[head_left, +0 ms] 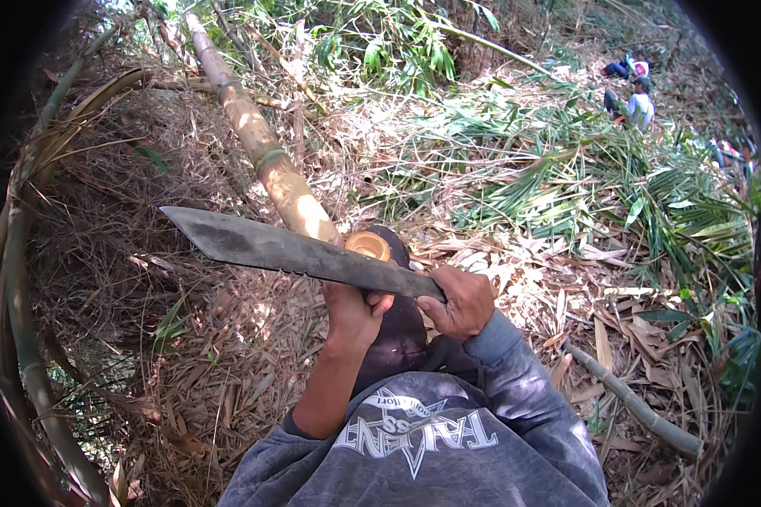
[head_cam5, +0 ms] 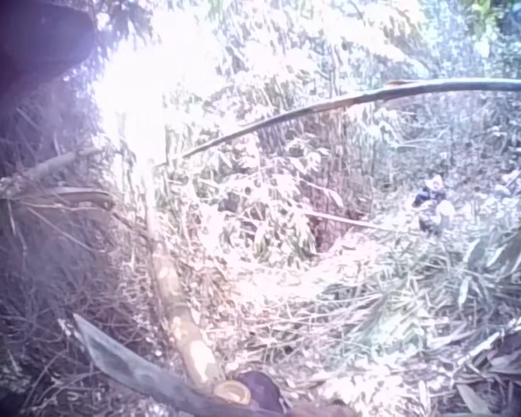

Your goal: The person uses a large machete to cut a section of bamboo in a forest setting. They repeatedly strike the bamboo stalk to sever it, then hold the cut piece to inspect the cross-section.

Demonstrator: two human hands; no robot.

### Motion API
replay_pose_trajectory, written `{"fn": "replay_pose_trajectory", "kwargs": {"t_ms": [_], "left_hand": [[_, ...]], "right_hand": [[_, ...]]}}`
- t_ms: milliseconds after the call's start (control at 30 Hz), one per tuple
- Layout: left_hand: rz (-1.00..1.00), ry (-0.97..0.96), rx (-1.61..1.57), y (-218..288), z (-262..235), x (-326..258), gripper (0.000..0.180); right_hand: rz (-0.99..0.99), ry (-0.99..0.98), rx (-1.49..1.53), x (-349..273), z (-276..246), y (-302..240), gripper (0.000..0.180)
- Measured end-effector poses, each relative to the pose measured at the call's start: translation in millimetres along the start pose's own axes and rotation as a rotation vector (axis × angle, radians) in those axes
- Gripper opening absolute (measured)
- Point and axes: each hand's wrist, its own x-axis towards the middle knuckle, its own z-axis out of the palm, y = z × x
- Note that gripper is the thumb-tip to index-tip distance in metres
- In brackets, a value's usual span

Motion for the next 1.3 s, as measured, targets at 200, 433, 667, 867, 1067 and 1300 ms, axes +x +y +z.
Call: {"fn": "replay_pose_trajectory", "kwargs": {"t_ms": [200,433,667,867,1067,1300], "left_hand": [[0.002,-0.049,0.009,-1.2,-1.5,0.3,0.048],[0.071,-0.016,-0.097,7.3,8.3,-14.7,0.048],[-0.024,-0.119,0.073,40.9,9.1,-13.0,0.053],[0.131,0.005,0.294,4.8,11.1,-0.4,0.046],[0.306,-0.025,0.345,-7.8,7.1,-3.4,0.043],[0.457,0.102,0.615,-13.3,-10.4,1.9,0.038]], "right_hand": [[0.000,-0.030,-0.006,-1.8,-1.0,6.1,0.044],[0.162,0.037,-0.040,-27.3,21.1,73.3,0.036],[0.821,0.074,-0.122,-121.7,-15.4,147.4,0.056],[0.286,0.048,0.009,-73.4,-12.9,74.0,0.038],[0.098,0.007,0.189,-15.1,7.9,18.5,0.042],[0.000,0.030,0.168,-6.9,21.2,16.7,0.045]]}}
